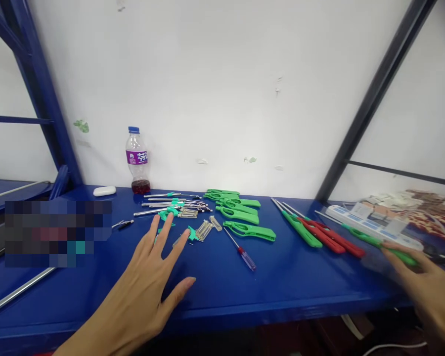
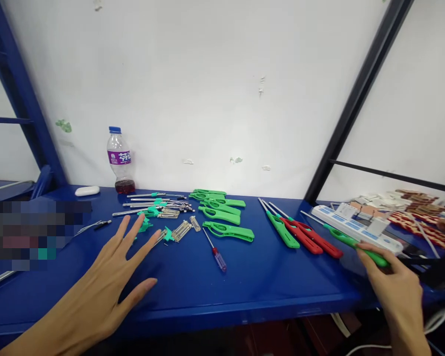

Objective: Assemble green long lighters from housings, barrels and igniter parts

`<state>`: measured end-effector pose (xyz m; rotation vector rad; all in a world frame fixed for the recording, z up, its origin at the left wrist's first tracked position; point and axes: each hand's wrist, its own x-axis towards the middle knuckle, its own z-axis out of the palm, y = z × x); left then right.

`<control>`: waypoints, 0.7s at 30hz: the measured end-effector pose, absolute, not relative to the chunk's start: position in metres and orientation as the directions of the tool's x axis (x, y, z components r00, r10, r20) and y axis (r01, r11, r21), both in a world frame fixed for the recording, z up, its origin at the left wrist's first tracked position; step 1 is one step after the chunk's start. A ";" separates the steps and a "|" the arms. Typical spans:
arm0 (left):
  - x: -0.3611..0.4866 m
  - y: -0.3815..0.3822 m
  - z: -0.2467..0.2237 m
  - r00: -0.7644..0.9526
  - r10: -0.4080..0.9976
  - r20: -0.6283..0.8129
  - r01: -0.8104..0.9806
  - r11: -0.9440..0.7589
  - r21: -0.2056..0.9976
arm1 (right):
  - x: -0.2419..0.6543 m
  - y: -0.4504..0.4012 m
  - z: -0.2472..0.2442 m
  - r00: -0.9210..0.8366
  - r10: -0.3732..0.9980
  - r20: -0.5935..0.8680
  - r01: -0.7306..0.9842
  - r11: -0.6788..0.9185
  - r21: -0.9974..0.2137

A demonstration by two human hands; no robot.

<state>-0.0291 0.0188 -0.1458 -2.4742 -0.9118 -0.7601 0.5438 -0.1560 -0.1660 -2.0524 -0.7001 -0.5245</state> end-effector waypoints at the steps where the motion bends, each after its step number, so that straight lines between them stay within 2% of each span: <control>1: -0.030 0.018 -0.147 0.630 0.482 0.609 0.697 -0.697 -0.169 | 0.550 -0.153 -0.171 0.768 0.307 0.562 0.633 -0.499 -0.592; 3: -0.031 0.018 -0.149 0.621 0.489 0.613 0.708 -0.685 -0.171 | 0.557 -0.149 -0.176 0.789 0.378 0.485 0.612 -0.555 -0.564; 8: -0.034 0.018 -0.151 0.630 0.506 0.590 0.693 -0.709 -0.132 | 0.562 -0.142 -0.178 0.734 0.509 0.450 0.680 -0.549 -0.487; 11: -0.035 0.017 -0.150 0.639 0.515 0.572 0.685 -0.719 -0.118 | 0.565 -0.140 -0.182 0.707 0.531 0.467 0.707 -0.526 -0.472; 14: -0.036 0.018 -0.151 0.634 0.513 0.579 0.691 -0.713 -0.124 | 0.559 -0.138 -0.181 0.661 0.507 0.553 0.747 -0.513 -0.423; 17: -0.036 0.021 -0.156 0.630 0.500 0.594 0.691 -0.711 -0.135 | 0.528 -0.131 -0.167 0.512 0.431 0.743 0.823 -0.493 -0.281; 18: -0.035 0.022 -0.158 0.631 0.495 0.598 0.690 -0.710 -0.140 | 0.511 -0.127 -0.159 0.367 0.421 0.830 0.874 -0.462 -0.152; 20: -0.035 0.026 -0.163 0.624 0.489 0.609 0.698 -0.700 -0.151 | 0.468 -0.111 -0.142 0.153 0.478 0.865 0.944 -0.331 0.016; 21: -0.034 0.028 -0.165 0.617 0.491 0.615 0.705 -0.692 -0.155 | 0.445 -0.101 -0.134 0.091 0.514 0.853 0.969 -0.245 0.044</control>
